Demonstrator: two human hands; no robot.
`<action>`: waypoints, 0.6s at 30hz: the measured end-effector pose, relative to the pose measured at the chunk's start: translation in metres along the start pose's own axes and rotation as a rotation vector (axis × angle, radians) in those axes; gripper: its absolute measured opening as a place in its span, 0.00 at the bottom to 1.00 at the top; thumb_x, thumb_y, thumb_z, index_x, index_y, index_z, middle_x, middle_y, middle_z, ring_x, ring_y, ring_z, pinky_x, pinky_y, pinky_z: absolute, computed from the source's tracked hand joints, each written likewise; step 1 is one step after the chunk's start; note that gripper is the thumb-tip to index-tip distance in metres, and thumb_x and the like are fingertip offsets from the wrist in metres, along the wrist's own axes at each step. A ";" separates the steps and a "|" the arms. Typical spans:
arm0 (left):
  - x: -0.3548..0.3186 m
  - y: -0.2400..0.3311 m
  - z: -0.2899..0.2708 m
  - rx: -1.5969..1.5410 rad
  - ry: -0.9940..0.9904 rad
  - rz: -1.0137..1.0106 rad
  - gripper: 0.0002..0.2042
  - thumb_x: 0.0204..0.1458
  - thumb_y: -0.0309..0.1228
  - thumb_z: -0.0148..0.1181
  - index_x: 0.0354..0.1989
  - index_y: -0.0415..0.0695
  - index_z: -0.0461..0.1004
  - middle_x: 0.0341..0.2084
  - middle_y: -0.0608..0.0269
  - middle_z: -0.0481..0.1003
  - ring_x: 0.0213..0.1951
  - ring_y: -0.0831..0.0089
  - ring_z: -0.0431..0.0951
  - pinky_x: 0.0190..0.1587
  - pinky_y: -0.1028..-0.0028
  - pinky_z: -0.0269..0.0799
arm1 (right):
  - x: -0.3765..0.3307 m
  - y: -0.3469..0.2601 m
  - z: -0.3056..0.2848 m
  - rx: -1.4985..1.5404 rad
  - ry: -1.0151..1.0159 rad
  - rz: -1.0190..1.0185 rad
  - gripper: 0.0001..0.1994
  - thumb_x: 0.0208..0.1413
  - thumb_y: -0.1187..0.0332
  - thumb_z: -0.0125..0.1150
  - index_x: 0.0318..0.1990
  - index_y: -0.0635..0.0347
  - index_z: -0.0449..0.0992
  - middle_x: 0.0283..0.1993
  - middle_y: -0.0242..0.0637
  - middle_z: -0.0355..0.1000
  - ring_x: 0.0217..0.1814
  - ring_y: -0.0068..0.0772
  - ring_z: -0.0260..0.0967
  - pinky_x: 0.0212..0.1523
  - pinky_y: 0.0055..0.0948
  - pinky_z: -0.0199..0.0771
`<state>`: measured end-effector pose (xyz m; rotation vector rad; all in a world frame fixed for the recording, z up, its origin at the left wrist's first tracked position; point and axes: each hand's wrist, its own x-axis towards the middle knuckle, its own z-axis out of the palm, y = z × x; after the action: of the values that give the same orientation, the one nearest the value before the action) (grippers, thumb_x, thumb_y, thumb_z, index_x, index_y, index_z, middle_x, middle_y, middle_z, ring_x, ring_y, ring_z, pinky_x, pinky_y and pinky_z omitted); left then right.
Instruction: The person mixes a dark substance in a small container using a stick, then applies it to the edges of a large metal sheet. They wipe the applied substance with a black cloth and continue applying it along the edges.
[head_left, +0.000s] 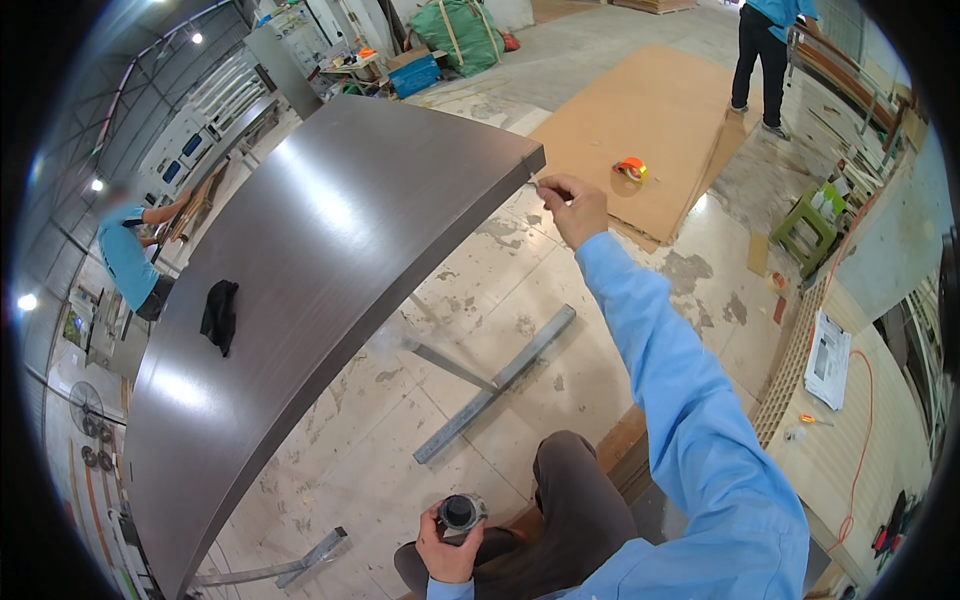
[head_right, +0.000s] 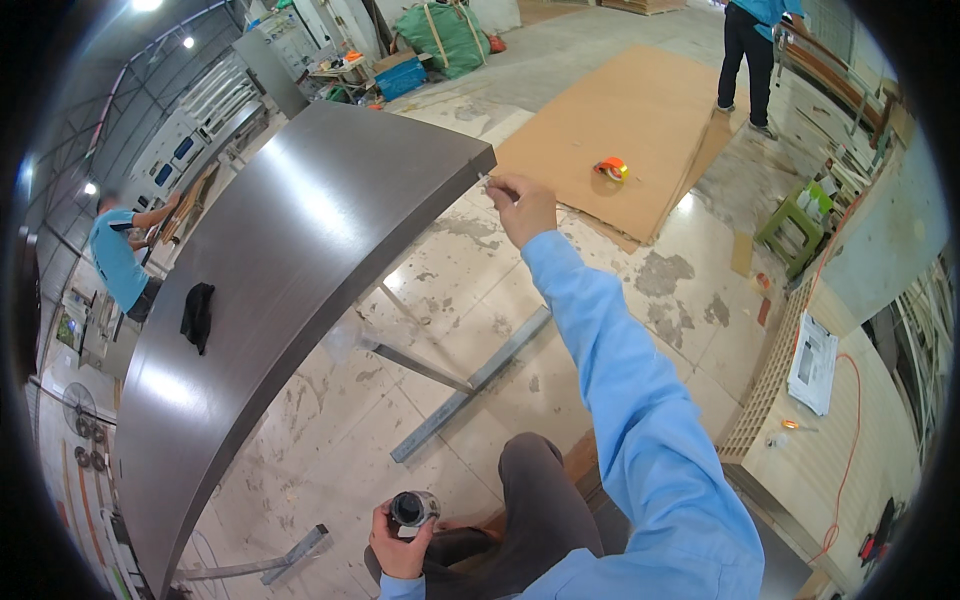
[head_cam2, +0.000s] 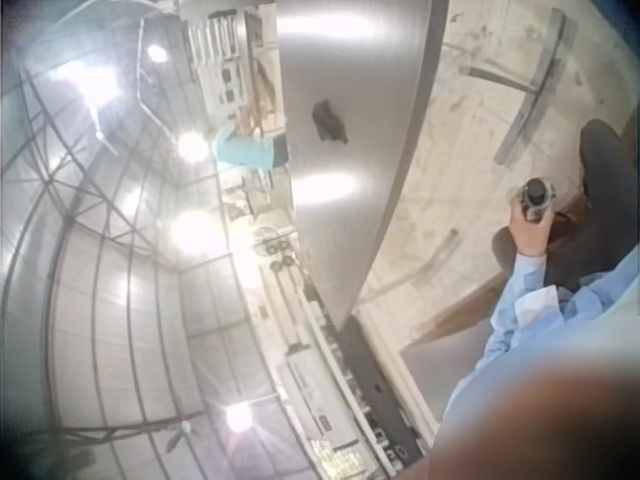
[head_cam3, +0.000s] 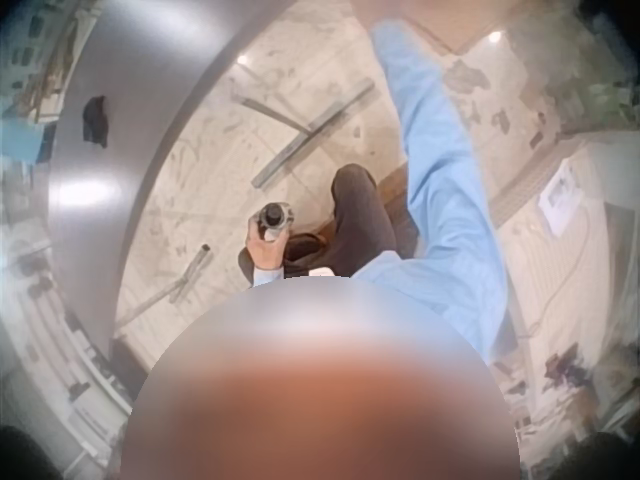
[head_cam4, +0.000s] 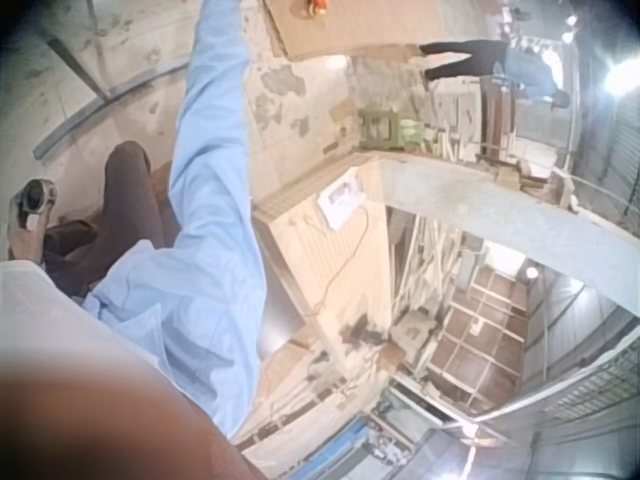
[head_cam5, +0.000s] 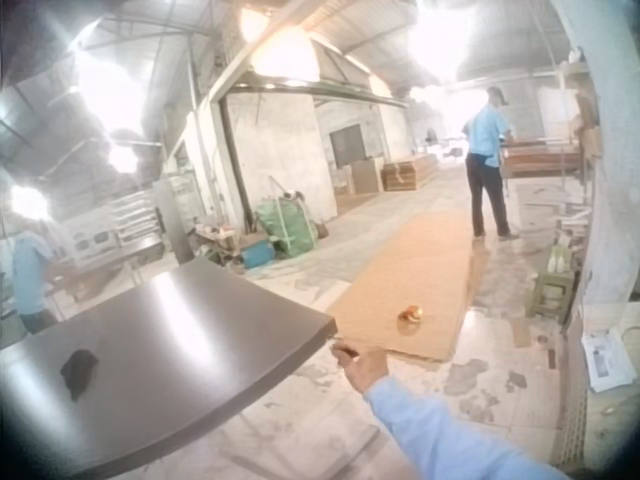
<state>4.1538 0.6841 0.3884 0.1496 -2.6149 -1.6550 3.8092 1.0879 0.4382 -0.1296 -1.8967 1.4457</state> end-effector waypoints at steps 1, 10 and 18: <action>0.000 -0.001 0.000 -0.027 0.000 0.000 0.28 0.43 0.25 0.81 0.51 0.33 0.73 0.45 0.53 0.81 0.47 0.69 0.84 0.54 0.70 0.79 | 0.000 0.000 0.000 -0.013 -0.014 -0.047 0.07 0.61 0.72 0.69 0.44 0.64 0.86 0.35 0.38 0.84 0.34 0.26 0.81 0.36 0.28 0.80; -0.001 0.001 -0.004 -0.039 -0.024 -0.042 0.29 0.43 0.22 0.78 0.54 0.35 0.70 0.48 0.55 0.79 0.51 0.68 0.82 0.59 0.68 0.78 | -0.004 0.002 0.005 0.007 0.003 -0.051 0.06 0.59 0.73 0.70 0.43 0.63 0.86 0.33 0.39 0.84 0.33 0.28 0.81 0.39 0.29 0.80; 0.000 0.004 -0.004 -0.010 0.021 0.007 0.28 0.44 0.25 0.81 0.53 0.34 0.73 0.45 0.54 0.81 0.47 0.70 0.84 0.54 0.71 0.79 | -0.016 -0.004 0.008 -0.205 0.006 -0.215 0.06 0.58 0.73 0.69 0.41 0.63 0.86 0.38 0.41 0.84 0.37 0.36 0.83 0.42 0.32 0.81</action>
<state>4.1541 0.6821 0.3938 0.1571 -2.5890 -1.6543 3.8172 1.0725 0.4329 -0.0256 -1.9843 1.1071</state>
